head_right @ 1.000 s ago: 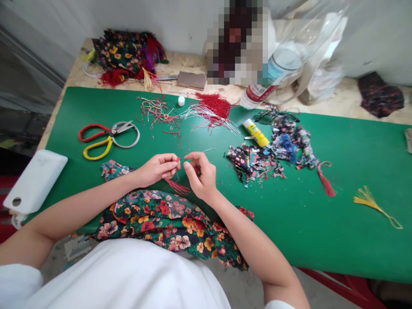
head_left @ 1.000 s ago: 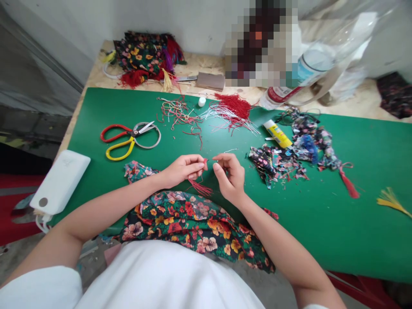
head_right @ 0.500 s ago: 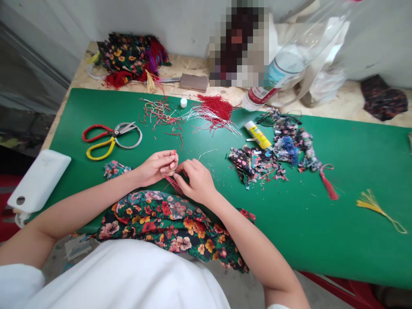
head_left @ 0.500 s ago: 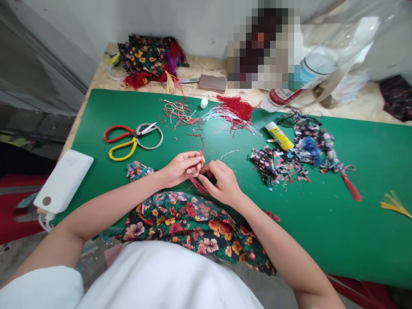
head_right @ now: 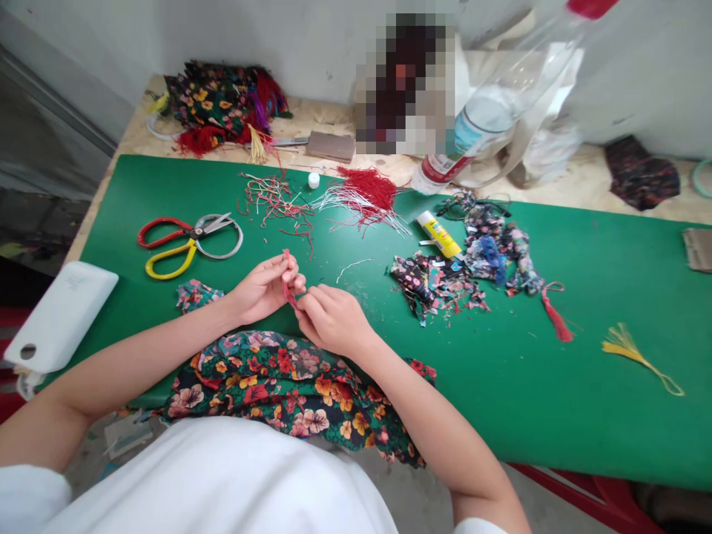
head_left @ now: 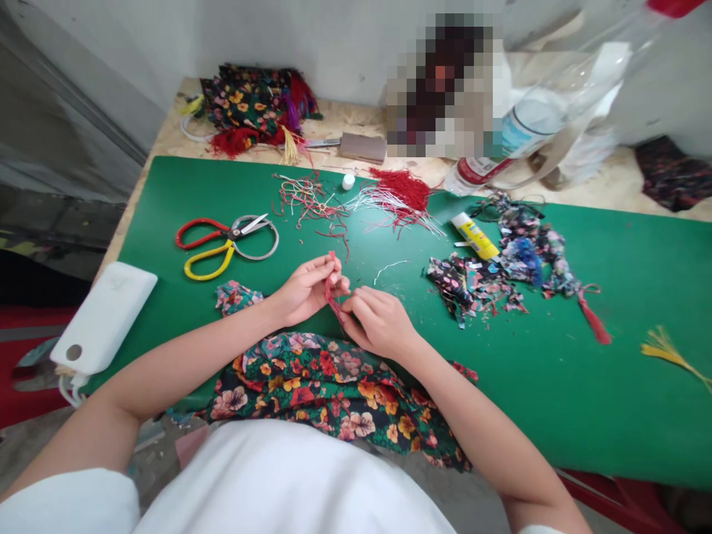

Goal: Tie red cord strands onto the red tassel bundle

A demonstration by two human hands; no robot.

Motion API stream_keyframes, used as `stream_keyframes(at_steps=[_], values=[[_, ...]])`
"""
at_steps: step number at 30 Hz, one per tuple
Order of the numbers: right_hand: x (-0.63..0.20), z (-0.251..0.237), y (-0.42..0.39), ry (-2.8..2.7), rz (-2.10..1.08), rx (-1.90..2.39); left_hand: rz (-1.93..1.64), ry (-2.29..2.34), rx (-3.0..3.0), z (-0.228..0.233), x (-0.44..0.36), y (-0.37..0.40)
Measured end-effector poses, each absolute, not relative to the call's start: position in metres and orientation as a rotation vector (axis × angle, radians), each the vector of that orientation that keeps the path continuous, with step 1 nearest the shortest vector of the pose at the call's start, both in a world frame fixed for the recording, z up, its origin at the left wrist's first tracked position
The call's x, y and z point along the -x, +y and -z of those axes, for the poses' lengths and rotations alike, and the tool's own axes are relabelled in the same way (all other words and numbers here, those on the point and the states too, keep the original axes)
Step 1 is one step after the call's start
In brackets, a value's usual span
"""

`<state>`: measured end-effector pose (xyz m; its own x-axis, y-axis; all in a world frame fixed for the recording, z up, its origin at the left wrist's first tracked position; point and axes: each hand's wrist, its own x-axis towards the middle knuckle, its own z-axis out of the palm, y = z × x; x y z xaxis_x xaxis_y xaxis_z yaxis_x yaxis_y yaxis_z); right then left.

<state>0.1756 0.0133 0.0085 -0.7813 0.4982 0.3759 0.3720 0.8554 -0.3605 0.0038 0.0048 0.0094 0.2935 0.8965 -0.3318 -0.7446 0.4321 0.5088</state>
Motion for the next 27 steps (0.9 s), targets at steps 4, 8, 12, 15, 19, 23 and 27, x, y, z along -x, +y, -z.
stream_keyframes(at_steps=[4,8,12,15,19,23,27], values=[[-0.180,-0.010,0.018,-2.749,-0.106,0.541,-1.100,0.622,-0.248,-0.013,-0.002,0.005],[-0.186,-0.010,0.024,-2.829,-0.153,0.490,-1.059,0.646,-0.275,-0.014,-0.002,0.005],[-0.192,-0.011,0.032,-2.858,-0.288,0.510,-1.034,0.665,-0.306,-0.013,-0.001,0.005],[-0.195,-0.012,0.042,-2.776,-0.297,0.661,-1.027,0.680,-0.314,-0.013,-0.001,0.005],[-0.195,-0.010,0.057,-2.645,-0.197,1.019,-1.022,0.689,-0.325,-0.014,-0.002,0.005],[-0.195,-0.002,0.068,-2.664,-0.135,1.197,-1.018,0.691,-0.334,-0.014,-0.003,0.005],[-0.196,0.003,0.072,-2.667,-0.121,1.223,-1.016,0.683,-0.339,-0.013,-0.003,0.005]])
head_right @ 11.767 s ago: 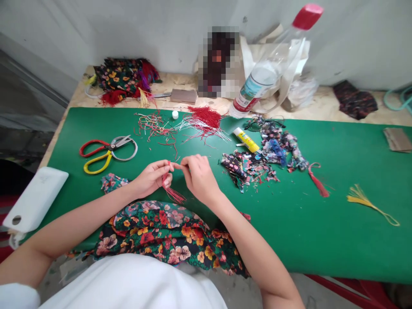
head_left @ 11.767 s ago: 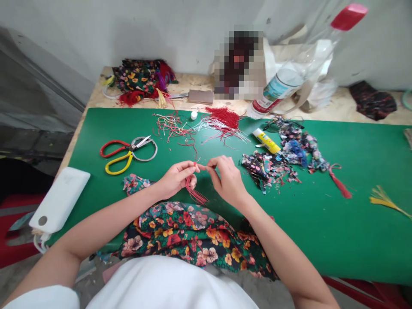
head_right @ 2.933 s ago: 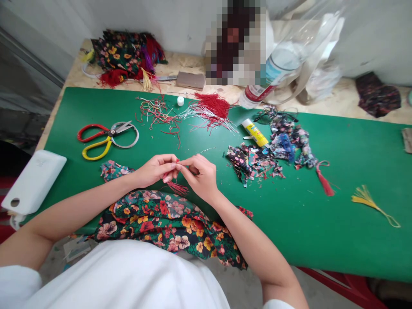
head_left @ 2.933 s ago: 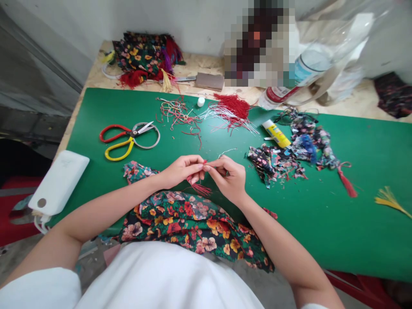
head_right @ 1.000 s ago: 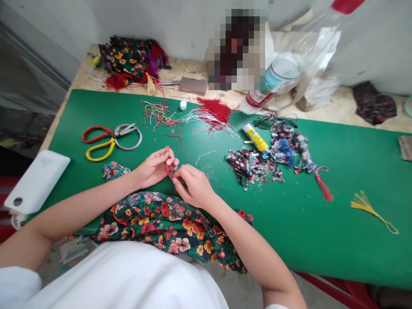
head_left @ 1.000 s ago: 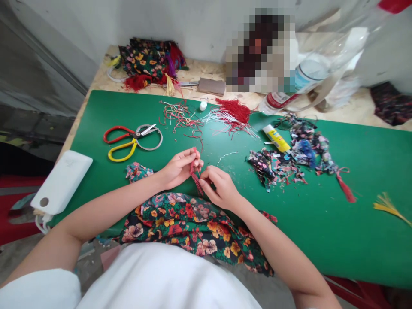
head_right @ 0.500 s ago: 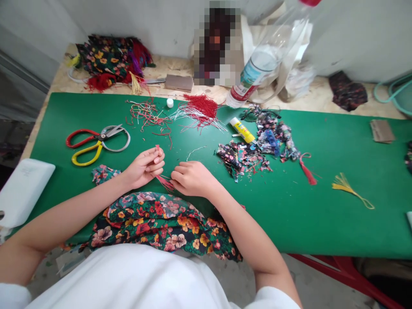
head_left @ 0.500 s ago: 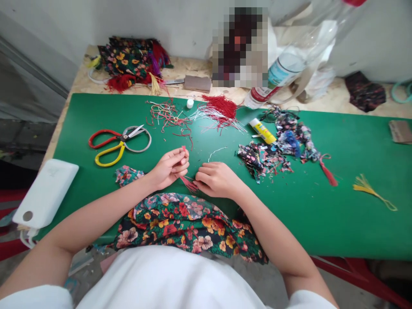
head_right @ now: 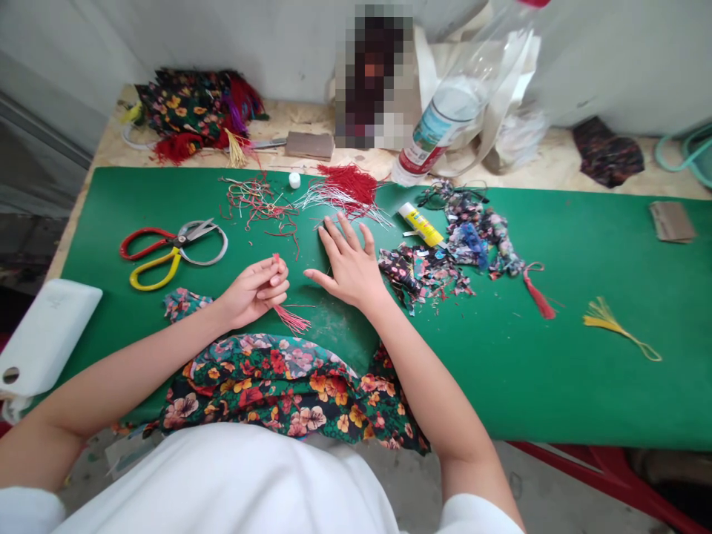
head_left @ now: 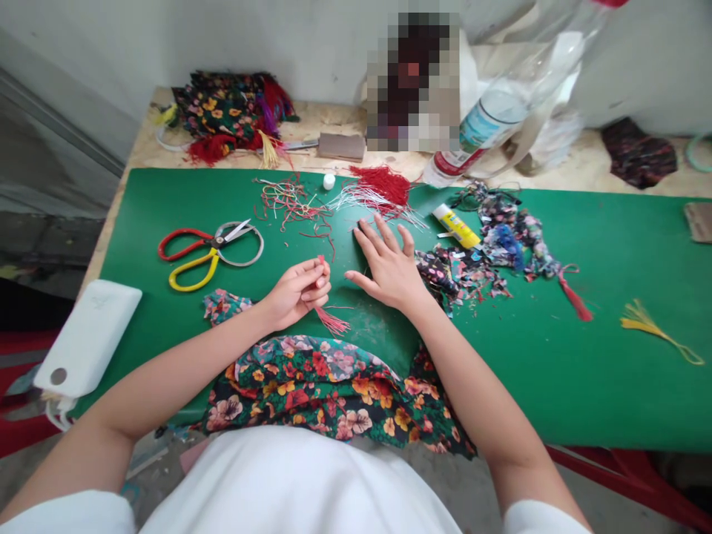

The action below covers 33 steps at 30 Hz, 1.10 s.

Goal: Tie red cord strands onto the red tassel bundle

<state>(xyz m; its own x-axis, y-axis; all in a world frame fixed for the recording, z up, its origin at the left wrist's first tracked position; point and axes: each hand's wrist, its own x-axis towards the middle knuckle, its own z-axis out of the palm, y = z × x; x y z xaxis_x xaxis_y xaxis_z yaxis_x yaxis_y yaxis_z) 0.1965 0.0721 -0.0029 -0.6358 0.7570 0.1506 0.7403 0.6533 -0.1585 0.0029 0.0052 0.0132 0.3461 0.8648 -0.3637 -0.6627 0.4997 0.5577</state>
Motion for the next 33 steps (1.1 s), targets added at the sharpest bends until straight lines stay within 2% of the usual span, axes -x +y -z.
stream_keyframes(at_steps=[16,26,33], values=[[-0.190,-0.014,0.034,-2.777,-0.146,0.991,-1.004,0.699,-0.352,-0.015,-0.003,0.005],[-0.190,-0.008,0.032,-2.495,-0.255,1.176,-1.011,0.683,-0.353,-0.013,-0.003,0.005],[-0.188,0.002,0.035,-2.416,-0.146,1.208,-1.001,0.698,-0.355,-0.013,-0.004,0.005]])
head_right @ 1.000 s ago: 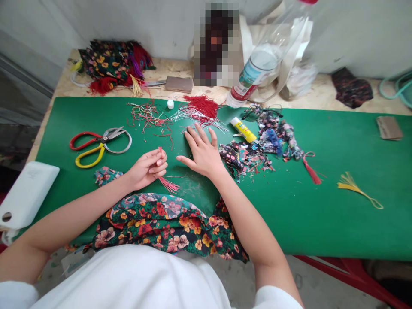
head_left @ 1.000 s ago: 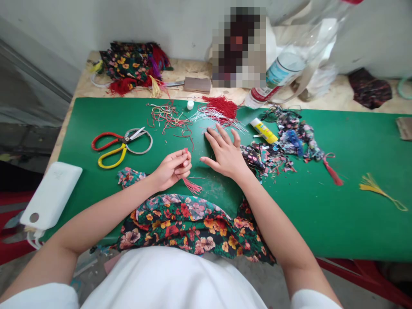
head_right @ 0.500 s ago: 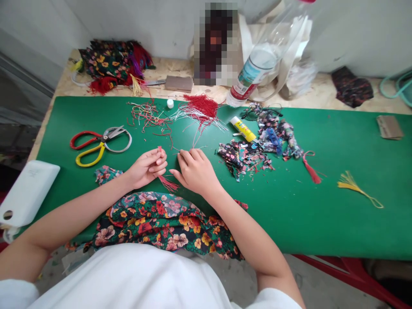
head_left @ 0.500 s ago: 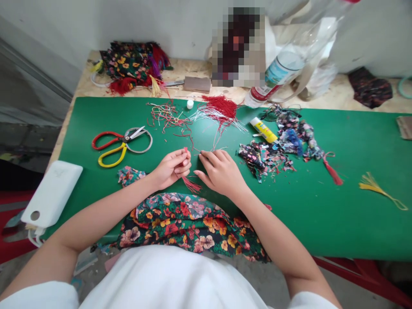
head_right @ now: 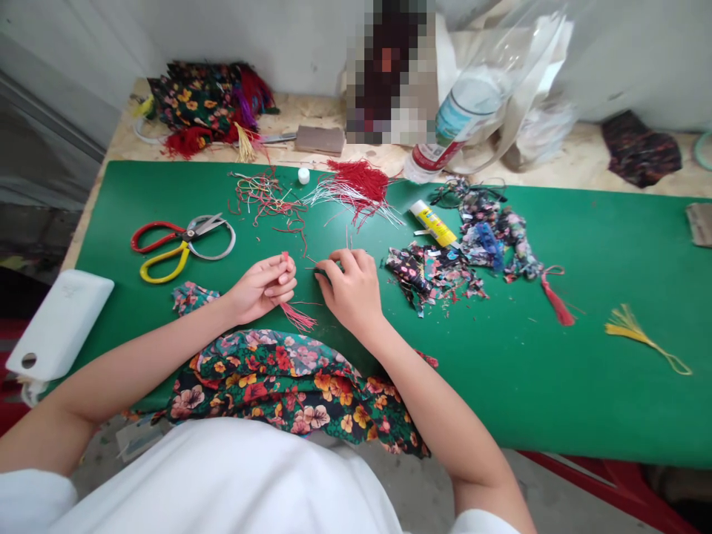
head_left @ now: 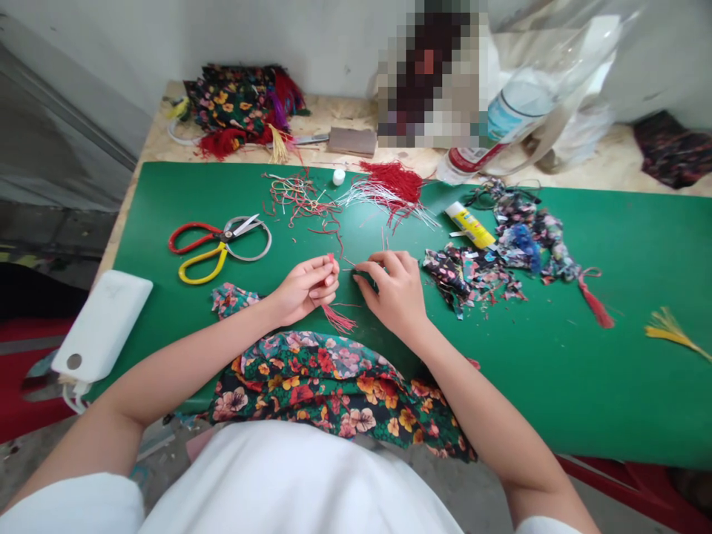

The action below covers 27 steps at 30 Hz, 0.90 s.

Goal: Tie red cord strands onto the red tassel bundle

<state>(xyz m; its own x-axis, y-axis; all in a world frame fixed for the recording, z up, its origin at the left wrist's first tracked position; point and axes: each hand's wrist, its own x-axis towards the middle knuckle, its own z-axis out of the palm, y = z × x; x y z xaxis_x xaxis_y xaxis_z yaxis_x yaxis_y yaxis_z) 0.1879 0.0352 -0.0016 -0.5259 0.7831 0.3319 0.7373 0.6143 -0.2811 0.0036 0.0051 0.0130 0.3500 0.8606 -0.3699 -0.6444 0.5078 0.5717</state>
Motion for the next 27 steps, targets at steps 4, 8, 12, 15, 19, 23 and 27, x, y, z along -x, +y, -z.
stream_keyframes(at_steps=[4,8,12,15,19,23,27], values=[[-0.1842,0.0046,0.0351,-2.405,-0.083,1.255,-1.005,0.698,-0.364,-0.0134,-0.0039,0.0051],[-0.1822,0.0055,0.0339,-2.408,-0.069,1.300,-1.003,0.685,-0.388,-0.0124,-0.0044,0.0046],[-0.1820,0.0062,0.0327,-2.462,-0.081,1.334,-1.014,0.708,-0.424,-0.0117,-0.0059,0.0038],[-0.1818,0.0049,0.0317,-2.411,-0.195,1.365,-1.025,0.735,-0.470,-0.0109,-0.0075,0.0028],[-0.1809,-0.0005,0.0289,-2.226,-0.431,1.331,-1.043,0.750,-0.543,-0.0085,-0.0090,0.0014],[-0.1806,-0.0022,0.0268,-2.218,-0.417,1.288,-1.047,0.759,-0.570,-0.0062,-0.0096,0.0011],[-0.1828,0.0007,0.0285,-2.369,-0.142,1.299,-1.059,0.761,-0.547,-0.0060,-0.0098,0.0015]])
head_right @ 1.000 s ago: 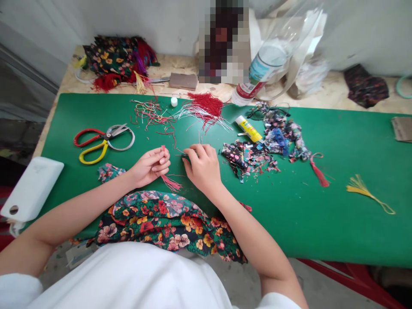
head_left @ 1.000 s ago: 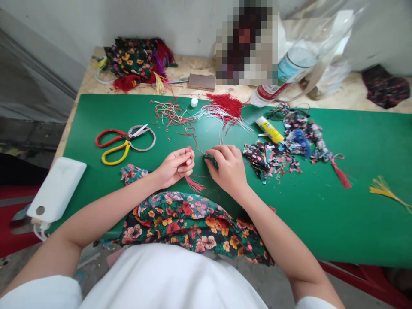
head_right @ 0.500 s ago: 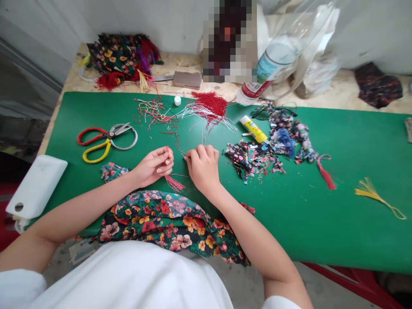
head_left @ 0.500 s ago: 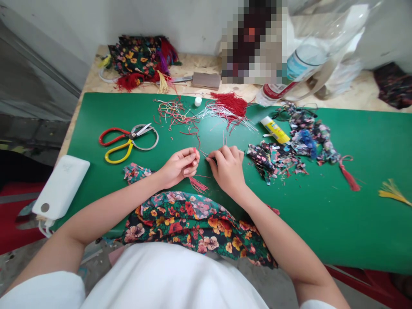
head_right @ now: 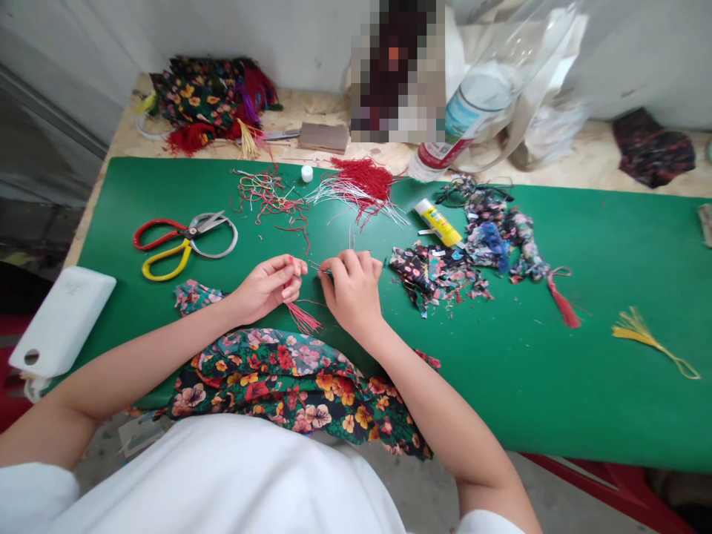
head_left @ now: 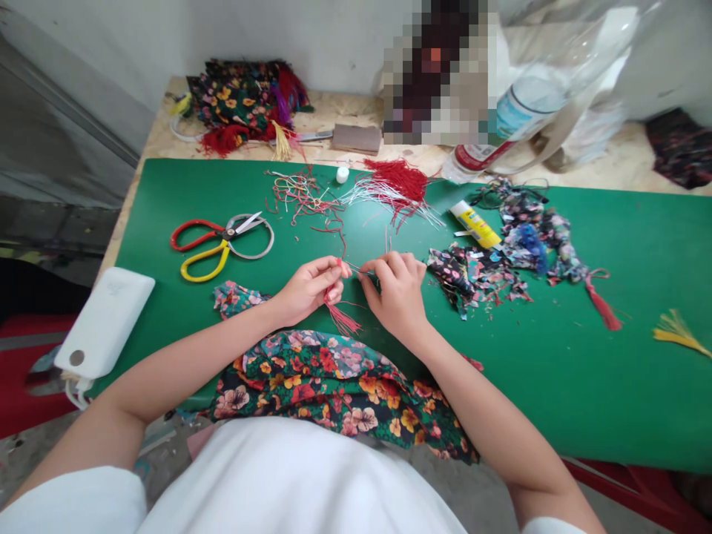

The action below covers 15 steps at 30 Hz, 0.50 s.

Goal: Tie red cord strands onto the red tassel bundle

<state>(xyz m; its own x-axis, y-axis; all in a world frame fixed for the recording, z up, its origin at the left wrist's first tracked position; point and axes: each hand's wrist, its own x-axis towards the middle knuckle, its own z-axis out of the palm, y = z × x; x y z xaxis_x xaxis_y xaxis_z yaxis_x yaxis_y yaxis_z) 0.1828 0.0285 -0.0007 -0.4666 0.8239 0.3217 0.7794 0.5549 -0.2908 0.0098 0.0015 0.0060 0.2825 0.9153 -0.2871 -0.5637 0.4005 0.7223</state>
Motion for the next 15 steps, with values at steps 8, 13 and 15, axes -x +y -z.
stream_keyframes(at_steps=[8,13,15], values=[[-0.1824,0.0007,0.0285,-2.502,0.050,1.320,-1.057,0.760,-0.511,-0.0079,-0.0107,0.0018],[-0.1808,0.0057,0.0289,-2.530,-0.037,1.372,-1.058,0.762,-0.504,-0.0089,-0.0104,0.0023],[-0.1815,0.0069,0.0295,-2.495,-0.096,1.365,-1.057,0.769,-0.506,-0.0088,-0.0101,0.0023]])
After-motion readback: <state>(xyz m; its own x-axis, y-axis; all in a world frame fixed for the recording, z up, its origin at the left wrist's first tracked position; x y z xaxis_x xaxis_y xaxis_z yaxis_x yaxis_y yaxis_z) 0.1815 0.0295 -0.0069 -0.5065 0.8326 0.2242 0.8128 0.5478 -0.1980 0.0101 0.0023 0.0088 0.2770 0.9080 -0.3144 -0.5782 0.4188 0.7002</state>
